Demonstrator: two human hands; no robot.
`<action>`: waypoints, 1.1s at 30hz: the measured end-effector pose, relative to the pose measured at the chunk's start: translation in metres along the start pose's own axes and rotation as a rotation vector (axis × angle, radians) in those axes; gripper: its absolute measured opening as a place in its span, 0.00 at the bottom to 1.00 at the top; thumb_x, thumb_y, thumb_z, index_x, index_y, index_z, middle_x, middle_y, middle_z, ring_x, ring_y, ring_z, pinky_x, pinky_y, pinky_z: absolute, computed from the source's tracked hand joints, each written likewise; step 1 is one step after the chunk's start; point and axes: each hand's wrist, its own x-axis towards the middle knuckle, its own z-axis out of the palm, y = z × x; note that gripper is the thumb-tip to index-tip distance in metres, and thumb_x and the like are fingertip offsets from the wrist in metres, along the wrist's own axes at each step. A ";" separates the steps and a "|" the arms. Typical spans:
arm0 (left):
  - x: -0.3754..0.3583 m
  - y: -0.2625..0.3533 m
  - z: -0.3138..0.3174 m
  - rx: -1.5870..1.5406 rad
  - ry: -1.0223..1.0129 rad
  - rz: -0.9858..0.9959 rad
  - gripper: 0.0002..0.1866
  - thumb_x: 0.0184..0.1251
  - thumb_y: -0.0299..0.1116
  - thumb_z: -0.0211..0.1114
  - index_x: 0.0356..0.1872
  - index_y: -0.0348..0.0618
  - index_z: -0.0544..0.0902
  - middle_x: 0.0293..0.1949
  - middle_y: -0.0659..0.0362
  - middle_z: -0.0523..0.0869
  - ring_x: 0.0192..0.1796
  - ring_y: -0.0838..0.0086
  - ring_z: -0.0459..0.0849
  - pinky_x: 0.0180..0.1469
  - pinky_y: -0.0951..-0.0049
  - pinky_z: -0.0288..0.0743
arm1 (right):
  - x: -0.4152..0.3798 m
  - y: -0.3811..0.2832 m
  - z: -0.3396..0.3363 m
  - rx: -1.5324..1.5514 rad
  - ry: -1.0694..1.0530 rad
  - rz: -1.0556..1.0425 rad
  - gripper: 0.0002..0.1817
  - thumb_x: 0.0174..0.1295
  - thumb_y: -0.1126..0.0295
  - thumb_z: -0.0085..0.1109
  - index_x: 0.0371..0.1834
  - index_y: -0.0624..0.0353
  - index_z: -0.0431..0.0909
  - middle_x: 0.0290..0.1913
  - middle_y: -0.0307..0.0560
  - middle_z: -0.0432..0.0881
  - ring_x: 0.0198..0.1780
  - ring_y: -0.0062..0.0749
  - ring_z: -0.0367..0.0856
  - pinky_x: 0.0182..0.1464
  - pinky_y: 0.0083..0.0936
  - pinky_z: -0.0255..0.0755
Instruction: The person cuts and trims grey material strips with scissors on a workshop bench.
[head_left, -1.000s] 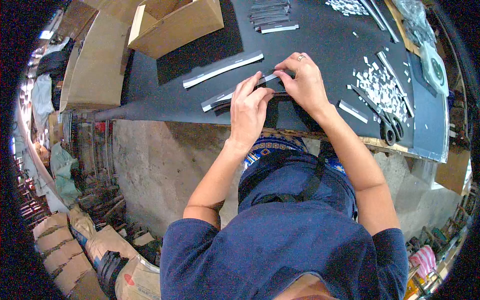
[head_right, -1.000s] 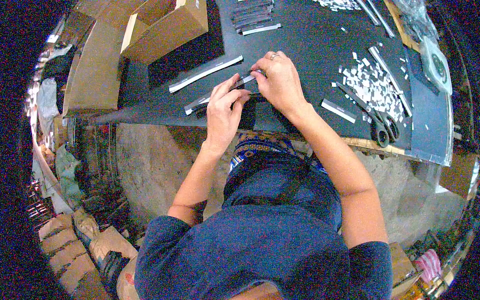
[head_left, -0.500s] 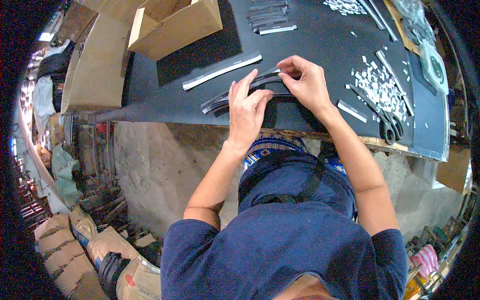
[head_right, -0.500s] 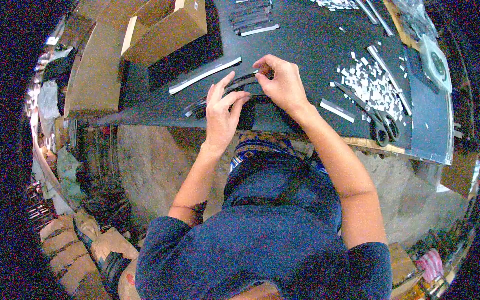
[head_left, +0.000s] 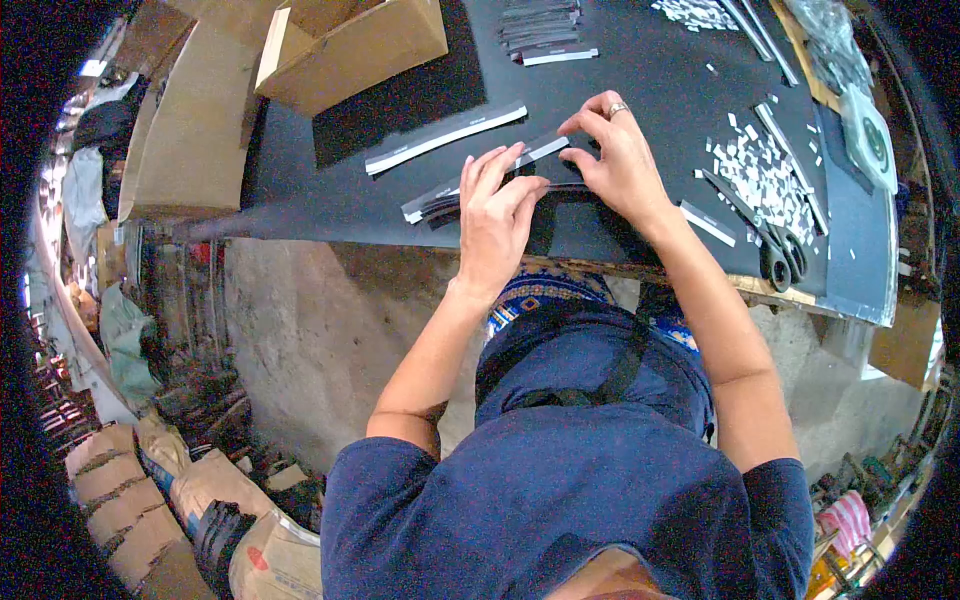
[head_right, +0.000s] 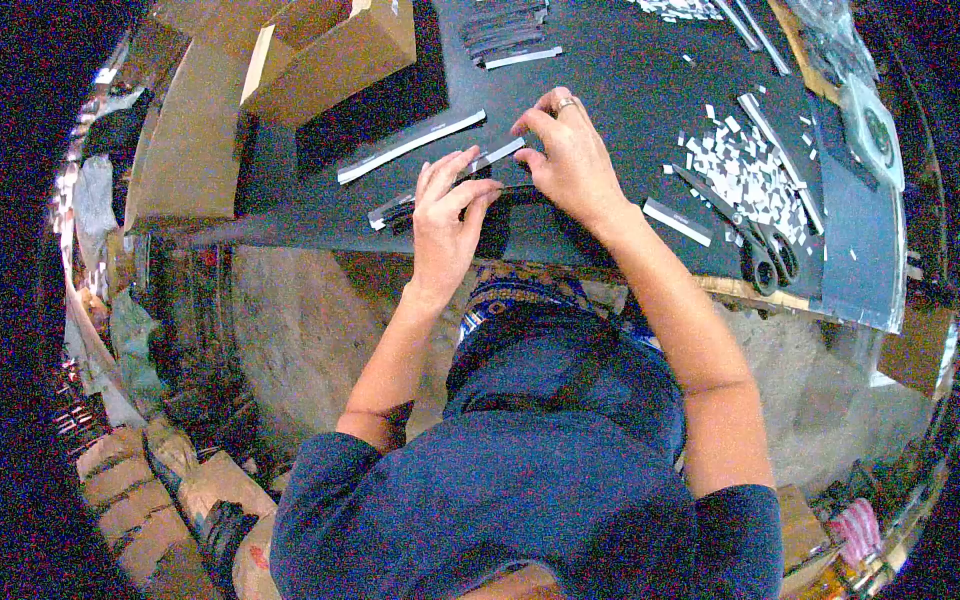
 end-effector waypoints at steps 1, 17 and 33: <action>0.000 0.000 0.000 -0.004 0.003 0.006 0.05 0.55 0.27 0.68 0.33 0.44 0.87 0.54 0.53 0.82 0.60 0.59 0.77 0.66 0.53 0.62 | 0.003 0.003 0.000 -0.019 0.000 -0.070 0.13 0.47 0.75 0.69 0.38 0.59 0.80 0.43 0.51 0.73 0.50 0.48 0.74 0.51 0.37 0.70; 0.000 -0.003 0.001 -0.056 -0.006 -0.007 0.05 0.55 0.26 0.68 0.34 0.42 0.87 0.49 0.54 0.85 0.53 0.59 0.80 0.55 0.62 0.72 | 0.022 0.011 -0.007 -0.103 -0.199 -0.176 0.13 0.46 0.72 0.70 0.36 0.58 0.81 0.42 0.50 0.74 0.50 0.46 0.73 0.54 0.37 0.70; 0.002 -0.003 0.000 -0.040 -0.015 -0.006 0.06 0.53 0.26 0.69 0.33 0.42 0.87 0.48 0.54 0.85 0.52 0.59 0.80 0.54 0.63 0.73 | 0.047 0.018 -0.007 -0.114 -0.427 -0.165 0.13 0.46 0.72 0.71 0.34 0.60 0.77 0.39 0.51 0.73 0.49 0.47 0.73 0.51 0.37 0.68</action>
